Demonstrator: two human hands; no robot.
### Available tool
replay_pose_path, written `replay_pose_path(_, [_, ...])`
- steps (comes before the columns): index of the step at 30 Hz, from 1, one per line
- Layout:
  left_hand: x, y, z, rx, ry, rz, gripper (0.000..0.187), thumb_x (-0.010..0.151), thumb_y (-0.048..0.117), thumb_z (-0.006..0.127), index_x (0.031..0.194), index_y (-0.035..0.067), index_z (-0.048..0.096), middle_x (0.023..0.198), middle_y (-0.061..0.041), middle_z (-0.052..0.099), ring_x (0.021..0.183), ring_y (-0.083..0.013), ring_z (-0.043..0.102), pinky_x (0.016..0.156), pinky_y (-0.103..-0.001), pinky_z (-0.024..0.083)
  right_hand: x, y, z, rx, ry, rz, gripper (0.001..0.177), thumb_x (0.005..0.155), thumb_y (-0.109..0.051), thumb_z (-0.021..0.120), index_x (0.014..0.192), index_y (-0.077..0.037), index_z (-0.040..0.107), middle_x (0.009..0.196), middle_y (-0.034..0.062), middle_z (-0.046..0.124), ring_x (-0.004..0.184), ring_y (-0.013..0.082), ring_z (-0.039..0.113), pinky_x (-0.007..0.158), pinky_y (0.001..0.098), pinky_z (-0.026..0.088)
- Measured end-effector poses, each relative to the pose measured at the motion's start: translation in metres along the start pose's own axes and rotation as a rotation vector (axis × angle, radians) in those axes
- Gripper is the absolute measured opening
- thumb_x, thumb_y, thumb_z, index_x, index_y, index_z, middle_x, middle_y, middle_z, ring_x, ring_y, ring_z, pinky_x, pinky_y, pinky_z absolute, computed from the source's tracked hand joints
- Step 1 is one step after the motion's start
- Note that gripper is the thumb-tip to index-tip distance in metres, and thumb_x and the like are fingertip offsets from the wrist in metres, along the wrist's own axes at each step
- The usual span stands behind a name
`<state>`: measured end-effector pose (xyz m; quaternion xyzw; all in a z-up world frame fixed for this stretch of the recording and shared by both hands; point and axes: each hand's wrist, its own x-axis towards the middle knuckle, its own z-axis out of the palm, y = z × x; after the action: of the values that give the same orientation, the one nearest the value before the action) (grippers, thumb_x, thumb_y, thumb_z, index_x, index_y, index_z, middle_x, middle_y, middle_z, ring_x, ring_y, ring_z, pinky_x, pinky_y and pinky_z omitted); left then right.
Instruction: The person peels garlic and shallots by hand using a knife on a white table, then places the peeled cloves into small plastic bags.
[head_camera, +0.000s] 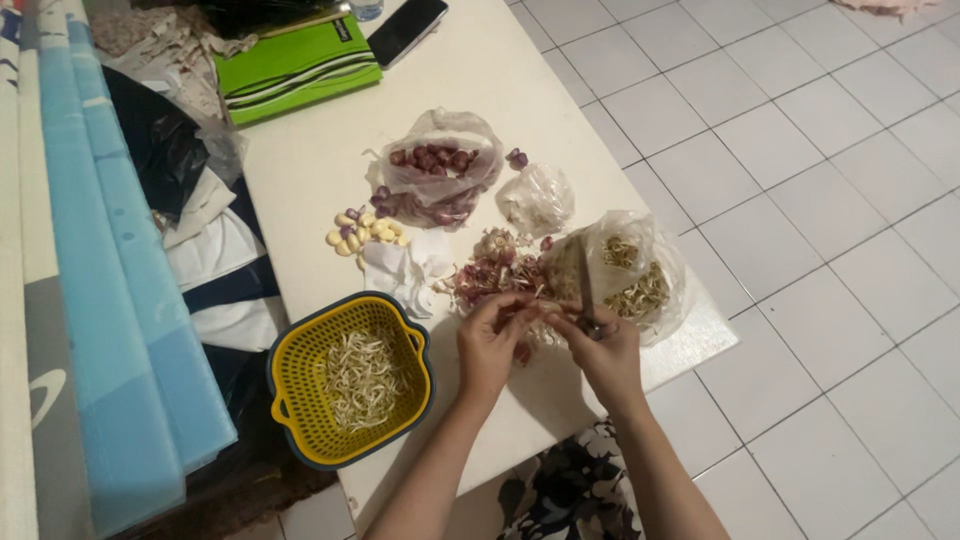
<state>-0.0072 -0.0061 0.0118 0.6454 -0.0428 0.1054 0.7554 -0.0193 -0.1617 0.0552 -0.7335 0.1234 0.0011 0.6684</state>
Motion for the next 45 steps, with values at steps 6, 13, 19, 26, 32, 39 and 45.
replay_pose_path(6, [0.001, 0.01, -0.002, -0.089, -0.043, -0.066, 0.025, 0.091, 0.006, 0.075, 0.115, 0.0, 0.074, 0.109, -0.009, 0.076, 0.092, -0.0127, 0.073, 0.077, -0.024, 0.06, 0.001, -0.005, -0.009, 0.047, -0.008, 0.073, 0.022, 0.088, -0.017, 0.077, 0.103, -0.002, 0.079, 0.061, -0.0017, 0.064, 0.041, 0.004, 0.044, 0.038, 0.0225, 0.029])
replay_pose_path(13, [0.005, -0.013, -0.016, -0.345, -0.163, -0.339, 0.023, 0.091, 0.006, 0.075, 0.112, -0.002, 0.075, 0.108, -0.01, 0.077, 0.092, -0.0142, 0.072, 0.081, -0.028, 0.063, 0.008, 0.004, -0.01, 0.141, 0.027, 0.073, 0.021, 0.092, -0.021, 0.075, 0.105, -0.004, 0.078, 0.061, 0.0021, 0.061, 0.041, 0.0066, 0.042, 0.036, 0.0245, 0.027])
replay_pose_path(19, [0.004, -0.026, -0.019, -0.656, -0.118, -0.367, 0.027, 0.096, 0.005, 0.073, 0.122, -0.001, 0.073, 0.109, -0.012, 0.075, 0.095, -0.0174, 0.073, 0.083, -0.028, 0.061, 0.014, 0.009, -0.021, -0.356, -0.097, -0.146, 0.027, 0.096, -0.024, 0.068, 0.117, -0.011, 0.077, 0.083, -0.0024, 0.079, 0.067, -0.0008, 0.073, 0.054, 0.0202, 0.056])
replay_pose_path(26, [0.008, -0.007, -0.021, -0.805, -0.119, -0.504, 0.034, 0.097, 0.009, 0.069, 0.128, -0.004, 0.067, 0.125, -0.017, 0.072, 0.104, -0.02, 0.074, 0.091, -0.028, 0.062, 0.002, 0.01, -0.022, -0.077, -0.155, 0.051, 0.053, 0.096, -0.038, 0.065, 0.143, -0.014, 0.061, 0.068, -0.0021, 0.062, 0.05, 0.0047, 0.043, 0.045, 0.0256, 0.032])
replay_pose_path(32, [0.001, -0.003, -0.02, -0.638, -0.166, -0.511, 0.028, 0.092, 0.006, 0.072, 0.12, 0.006, 0.07, 0.129, -0.006, 0.072, 0.096, -0.0127, 0.071, 0.06, -0.028, 0.057, -0.013, -0.014, -0.028, -0.03, -0.404, -0.083, 0.063, 0.095, -0.039, 0.062, 0.154, -0.019, 0.05, 0.062, -0.0016, 0.061, 0.047, 0.0038, 0.046, 0.045, 0.0253, 0.037])
replay_pose_path(39, [0.0, -0.022, -0.02, -0.645, -0.232, -0.365, 0.027, 0.096, 0.0, 0.075, 0.123, -0.002, 0.075, 0.107, -0.009, 0.076, 0.088, -0.0099, 0.067, 0.074, -0.023, 0.055, -0.01, -0.016, -0.028, -0.163, -0.415, -0.226, 0.046, 0.096, -0.031, 0.067, 0.14, -0.02, 0.064, 0.069, -0.0021, 0.07, 0.054, 0.0031, 0.051, 0.049, 0.0234, 0.038])
replay_pose_path(45, [0.0, -0.016, -0.021, -0.562, -0.223, -0.351, 0.024, 0.095, 0.001, 0.073, 0.118, -0.005, 0.074, 0.11, -0.014, 0.077, 0.097, -0.018, 0.072, 0.082, -0.029, 0.057, -0.013, 0.002, -0.028, -0.012, -0.368, -0.163, 0.038, 0.101, -0.025, 0.064, 0.137, -0.013, 0.069, 0.068, -0.0024, 0.056, 0.054, 0.0029, 0.044, 0.046, 0.0217, 0.033])
